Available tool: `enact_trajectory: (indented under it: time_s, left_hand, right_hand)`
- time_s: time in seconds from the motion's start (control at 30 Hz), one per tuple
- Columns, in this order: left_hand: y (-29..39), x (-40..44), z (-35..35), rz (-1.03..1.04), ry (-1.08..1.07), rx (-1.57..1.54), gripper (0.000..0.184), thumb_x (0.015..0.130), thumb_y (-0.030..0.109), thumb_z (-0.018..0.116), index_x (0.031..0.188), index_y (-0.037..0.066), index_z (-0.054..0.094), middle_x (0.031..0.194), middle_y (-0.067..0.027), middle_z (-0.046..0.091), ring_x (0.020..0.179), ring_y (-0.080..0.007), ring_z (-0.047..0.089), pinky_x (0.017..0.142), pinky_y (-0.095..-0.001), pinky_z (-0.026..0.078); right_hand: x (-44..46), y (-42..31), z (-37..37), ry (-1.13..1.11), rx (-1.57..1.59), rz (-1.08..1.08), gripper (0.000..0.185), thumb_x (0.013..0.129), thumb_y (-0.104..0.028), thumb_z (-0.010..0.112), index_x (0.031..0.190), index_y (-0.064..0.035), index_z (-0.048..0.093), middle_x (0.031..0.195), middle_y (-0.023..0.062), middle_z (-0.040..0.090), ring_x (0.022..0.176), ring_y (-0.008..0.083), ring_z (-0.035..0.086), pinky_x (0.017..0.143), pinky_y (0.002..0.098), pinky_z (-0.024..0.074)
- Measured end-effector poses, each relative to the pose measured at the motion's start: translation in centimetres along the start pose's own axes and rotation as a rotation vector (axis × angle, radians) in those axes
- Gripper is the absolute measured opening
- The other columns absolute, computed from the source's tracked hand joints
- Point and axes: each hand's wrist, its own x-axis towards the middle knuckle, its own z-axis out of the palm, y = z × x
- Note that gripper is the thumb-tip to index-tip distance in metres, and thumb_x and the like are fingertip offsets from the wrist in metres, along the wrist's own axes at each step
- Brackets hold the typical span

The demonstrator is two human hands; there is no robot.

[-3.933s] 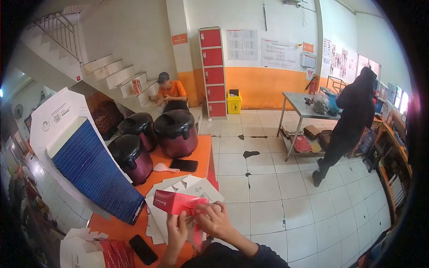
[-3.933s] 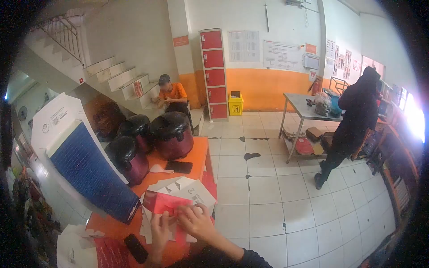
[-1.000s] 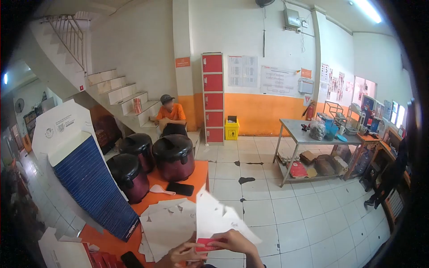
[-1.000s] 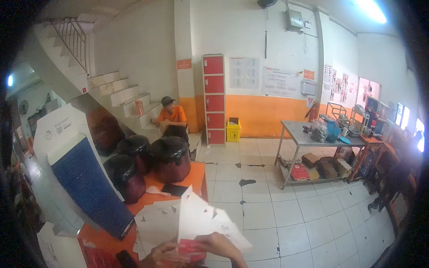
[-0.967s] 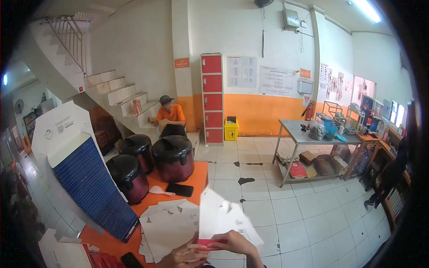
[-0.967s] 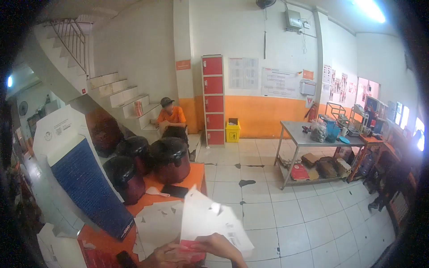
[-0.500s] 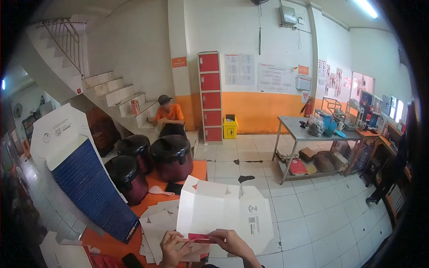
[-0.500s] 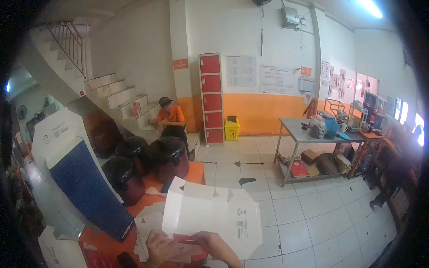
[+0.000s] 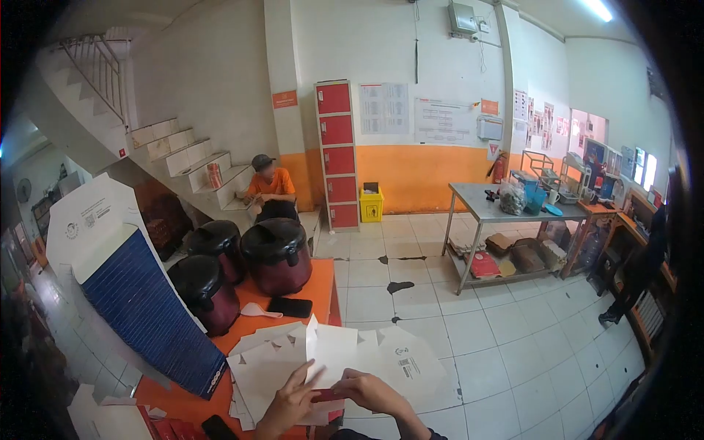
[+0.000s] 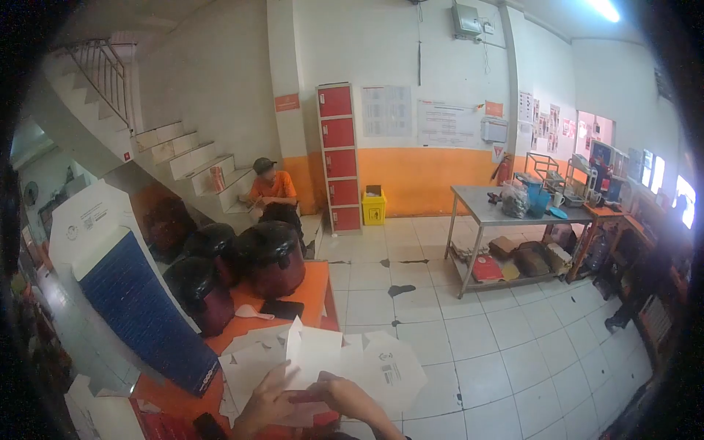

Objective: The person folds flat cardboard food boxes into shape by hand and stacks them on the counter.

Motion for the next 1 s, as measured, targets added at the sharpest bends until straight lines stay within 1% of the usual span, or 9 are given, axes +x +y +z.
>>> enact_trajectory:
  time_s: [0.07,0.23,0.4,0.53,0.67,0.77,0.87,0.97,1.0]
  left_hand:
    - [-1.0,-0.4,0.5,-0.037,-0.007,0.022,0.025,0.077,0.001,0.066,0.102,0.003,0.069,0.127,-0.0164,0.050,0.093,-0.0292,0.063,0.075,-0.0357,0.053]
    - [-2.8,-1.0,0.5,-0.060,-0.216,0.087,0.009,0.078,0.006,0.066,0.086,0.002,0.069,0.091,-0.0119,0.066,0.078,-0.0293,0.065,0.070,-0.0361,0.052]
    - [-2.7,-0.9,-1.8,-0.165,-0.011,0.161,0.004,0.077,0.005,0.067,0.079,0.002,0.069,0.080,-0.0113,0.067,0.076,-0.0286,0.065,0.068,-0.0363,0.051]
    - [-1.6,0.1,-2.5,-0.144,0.094,0.174,0.003,0.075,0.002,0.068,0.078,0.002,0.068,0.079,-0.0118,0.066,0.092,-0.0342,0.063,0.076,-0.0396,0.049]
    - [-0.7,0.9,-1.6,-0.124,0.158,0.071,0.003,0.075,0.002,0.068,0.078,0.001,0.067,0.078,-0.0114,0.065,0.105,-0.0415,0.058,0.090,-0.0446,0.045]
    - [1.3,1.8,-0.4,0.108,0.132,0.252,0.004,0.076,0.001,0.065,0.072,0.000,0.063,0.071,-0.0106,0.063,0.068,-0.0286,0.061,0.099,-0.0482,0.041]
    - [1.5,1.8,0.2,0.118,0.110,0.204,0.003,0.077,0.000,0.063,0.074,0.000,0.062,0.069,-0.0107,0.061,0.066,-0.0285,0.060,0.109,-0.0565,0.028]
    - [0.9,1.9,-0.2,0.050,0.072,0.166,0.005,0.074,0.000,0.066,0.078,0.001,0.065,0.076,-0.0108,0.063,0.101,-0.0391,0.058,0.099,-0.0487,0.039]
    - [1.1,1.9,0.1,0.041,0.090,0.169,0.004,0.074,0.000,0.065,0.078,0.001,0.065,0.076,-0.0111,0.063,0.097,-0.0381,0.059,0.096,-0.0474,0.041]
  right_hand:
    - [0.0,-1.8,-0.4,-0.044,-0.027,0.050,0.018,0.088,-0.011,0.056,0.101,-0.0047,0.068,0.090,0.0107,0.060,0.078,0.0287,0.062,0.075,0.0362,0.0491]
    - [-1.0,-0.8,1.0,-0.126,-0.412,0.086,0.031,0.087,-0.023,0.060,0.116,-0.0110,0.061,0.099,0.0092,0.060,0.090,0.0273,0.062,0.082,0.0410,0.0467]
    - [-3.6,0.8,-1.6,-0.001,-0.752,0.010,0.054,0.082,-0.041,0.065,0.127,-0.0148,0.053,0.105,0.0076,0.060,0.106,0.0252,0.056,0.092,0.0502,0.0381]
    - [-1.5,0.7,-3.3,0.201,-0.887,-0.027,0.038,0.079,-0.031,0.066,0.114,-0.0175,0.060,0.091,-0.0001,0.064,0.098,0.0179,0.057,0.090,0.0433,0.0375]
    - [0.2,-2.1,-4.4,0.316,-0.890,-0.109,0.021,0.078,-0.021,0.064,0.095,-0.0099,0.059,0.076,0.0000,0.062,0.086,0.0182,0.057,0.084,0.0393,0.0388]
    - [1.1,-3.5,-4.0,0.302,-1.027,-0.060,0.015,0.073,-0.012,0.060,0.086,-0.0053,0.054,0.070,0.0051,0.061,0.084,0.0209,0.057,0.084,0.0381,0.0391]
    - [1.0,-3.6,-3.7,0.318,-1.017,-0.006,0.018,0.072,-0.013,0.060,0.087,-0.0057,0.055,0.070,0.0052,0.061,0.088,0.0222,0.056,0.085,0.0384,0.0392]
    - [0.8,-4.4,-3.3,0.281,-1.139,-0.099,0.017,0.074,-0.014,0.059,0.088,-0.0056,0.054,0.073,0.0063,0.062,0.094,0.0235,0.055,0.090,0.0387,0.0379]
    - [0.9,-4.4,-3.1,0.246,-1.143,-0.132,0.020,0.074,-0.014,0.059,0.091,-0.0051,0.054,0.074,0.0056,0.062,0.095,0.0233,0.055,0.090,0.0392,0.0376]
